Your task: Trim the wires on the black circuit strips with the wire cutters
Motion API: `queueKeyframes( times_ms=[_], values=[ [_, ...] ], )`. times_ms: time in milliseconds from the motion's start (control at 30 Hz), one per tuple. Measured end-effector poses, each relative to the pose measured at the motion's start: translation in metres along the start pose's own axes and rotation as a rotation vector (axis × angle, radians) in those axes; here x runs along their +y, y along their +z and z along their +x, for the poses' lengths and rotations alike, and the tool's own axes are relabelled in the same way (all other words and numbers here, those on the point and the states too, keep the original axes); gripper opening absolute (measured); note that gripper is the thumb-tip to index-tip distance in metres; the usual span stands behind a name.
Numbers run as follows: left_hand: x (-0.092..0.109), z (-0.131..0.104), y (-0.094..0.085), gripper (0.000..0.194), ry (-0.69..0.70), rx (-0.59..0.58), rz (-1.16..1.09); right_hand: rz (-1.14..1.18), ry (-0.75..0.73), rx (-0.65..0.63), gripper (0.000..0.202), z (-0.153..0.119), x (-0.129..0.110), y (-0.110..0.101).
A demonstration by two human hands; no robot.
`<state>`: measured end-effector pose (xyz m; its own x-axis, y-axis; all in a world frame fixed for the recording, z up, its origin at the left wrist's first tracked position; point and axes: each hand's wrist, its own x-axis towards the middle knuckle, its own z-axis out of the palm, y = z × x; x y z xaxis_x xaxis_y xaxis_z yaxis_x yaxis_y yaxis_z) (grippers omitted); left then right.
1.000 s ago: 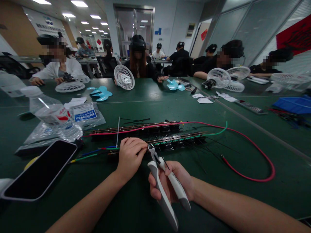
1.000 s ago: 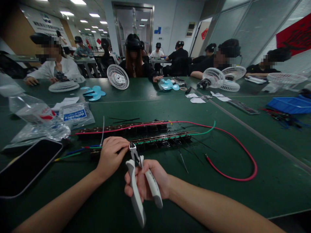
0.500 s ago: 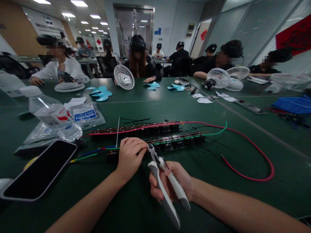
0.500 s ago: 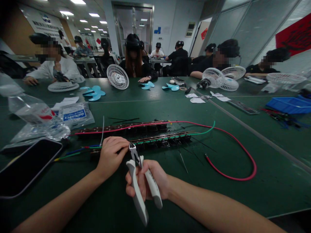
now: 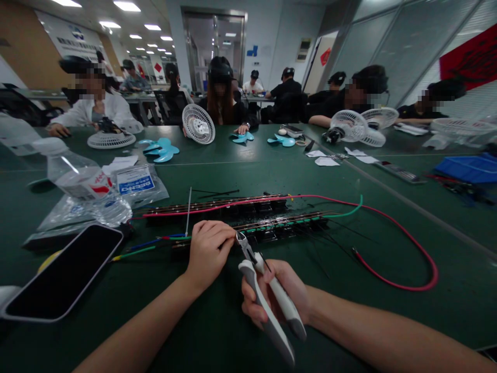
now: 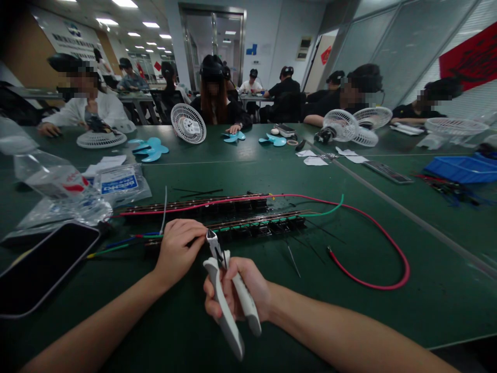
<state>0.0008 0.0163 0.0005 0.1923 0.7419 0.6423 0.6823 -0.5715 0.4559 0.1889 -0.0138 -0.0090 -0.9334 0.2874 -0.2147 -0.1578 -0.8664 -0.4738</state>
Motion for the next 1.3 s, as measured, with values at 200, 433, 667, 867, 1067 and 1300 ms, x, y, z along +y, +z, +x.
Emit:
queueKeyframes(
  times_ms=[200, 433, 667, 867, 1067, 1300],
  values=[
    [0.001, 0.000, 0.000, 0.010, -0.003, 0.003, 0.011, -0.006, -0.015, 0.054, 0.038, 0.001, -0.001, 0.004],
    [0.001, -0.001, 0.001, 0.011, -0.012, 0.004, 0.023, 0.024, 0.021, 0.082, 0.056, 0.004, -0.005, 0.012],
    [0.001, -0.001, 0.001, 0.011, -0.016, 0.001, 0.037, 0.045, 0.029, 0.074, 0.063, 0.004, -0.007, 0.015],
    [0.001, 0.000, 0.001, 0.011, -0.021, -0.001, 0.033, 0.070, 0.031, 0.052, 0.061, 0.004, -0.007, 0.013],
    [0.003, 0.000, 0.001, 0.010, -0.018, 0.005, 0.033, 0.076, 0.029, 0.055, 0.056, 0.004, -0.006, 0.011],
    [0.003, 0.000, 0.001, 0.008, -0.021, 0.020, 0.023, 0.076, 0.041, 0.063, 0.057, 0.004, -0.006, 0.012]
  ],
)
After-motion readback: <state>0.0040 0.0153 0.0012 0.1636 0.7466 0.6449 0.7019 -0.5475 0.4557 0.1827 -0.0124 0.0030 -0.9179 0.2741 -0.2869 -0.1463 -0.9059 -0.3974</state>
